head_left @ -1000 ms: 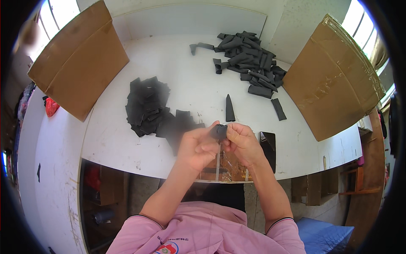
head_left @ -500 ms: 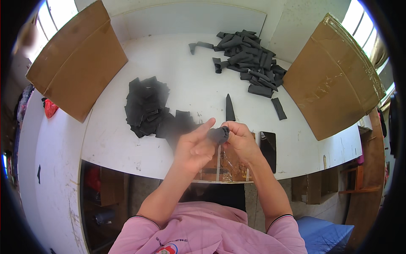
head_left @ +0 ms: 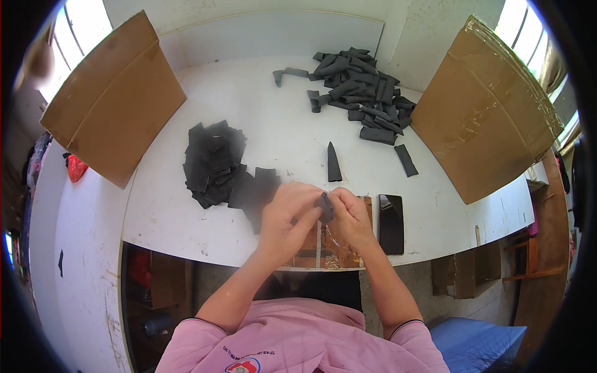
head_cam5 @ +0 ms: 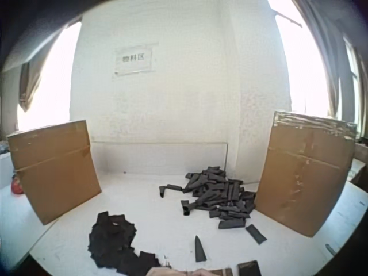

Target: The person is manually cleaning or trimming small black foam pieces on a workbench.

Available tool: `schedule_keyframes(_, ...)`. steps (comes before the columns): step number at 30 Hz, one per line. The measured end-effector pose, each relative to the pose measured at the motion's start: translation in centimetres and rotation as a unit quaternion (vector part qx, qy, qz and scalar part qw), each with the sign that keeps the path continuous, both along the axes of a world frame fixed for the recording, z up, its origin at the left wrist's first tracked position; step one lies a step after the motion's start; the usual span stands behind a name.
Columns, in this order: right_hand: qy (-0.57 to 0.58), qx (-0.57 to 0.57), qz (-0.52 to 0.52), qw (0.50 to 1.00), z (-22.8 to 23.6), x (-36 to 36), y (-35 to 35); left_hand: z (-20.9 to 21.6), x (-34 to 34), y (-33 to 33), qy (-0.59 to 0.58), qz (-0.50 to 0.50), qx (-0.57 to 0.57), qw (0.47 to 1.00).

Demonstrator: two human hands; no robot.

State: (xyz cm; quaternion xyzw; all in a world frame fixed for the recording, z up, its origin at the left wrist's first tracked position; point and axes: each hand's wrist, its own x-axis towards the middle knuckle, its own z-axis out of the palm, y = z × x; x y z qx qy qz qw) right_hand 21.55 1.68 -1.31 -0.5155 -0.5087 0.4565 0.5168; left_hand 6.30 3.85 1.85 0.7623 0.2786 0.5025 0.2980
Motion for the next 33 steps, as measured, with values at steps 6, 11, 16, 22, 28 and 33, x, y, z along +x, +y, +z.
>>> schedule_keyframes(6, -0.421, 0.273, 0.006, 0.865, 5.9, -0.8, -0.8, -0.6, 0.3, -0.8, -0.236, -0.012, -0.18, 0.955)
schedule_keyframes(11, -0.457, 0.271, 0.023, 0.847, 1.0, 0.1, -0.1, -1.4, -0.4, -1.1, -0.282, -0.049, -0.227, 0.931)
schedule_keyframes(16, -0.395, 0.248, -0.006, 0.885, 0.0, -0.3, -0.5, -0.4, 0.7, 0.1, -0.237, -0.133, -0.329, 0.904)
schedule_keyframes(22, -0.282, 0.173, 0.043, 0.943, -2.7, -0.2, -0.8, 0.6, 1.7, 1.1, 0.048, -0.102, -0.257, 0.96)
schedule_keyframes(28, -0.316, 0.153, 0.034, 0.936, -0.5, -0.5, -1.0, 1.7, 2.0, -0.4, -0.036, -0.069, -0.233, 0.969)
schedule_keyframes(33, -0.376, 0.097, 0.069, 0.919, 0.6, 0.0, -1.1, 1.8, 1.5, -0.8, -0.186, -0.097, -0.286, 0.935)
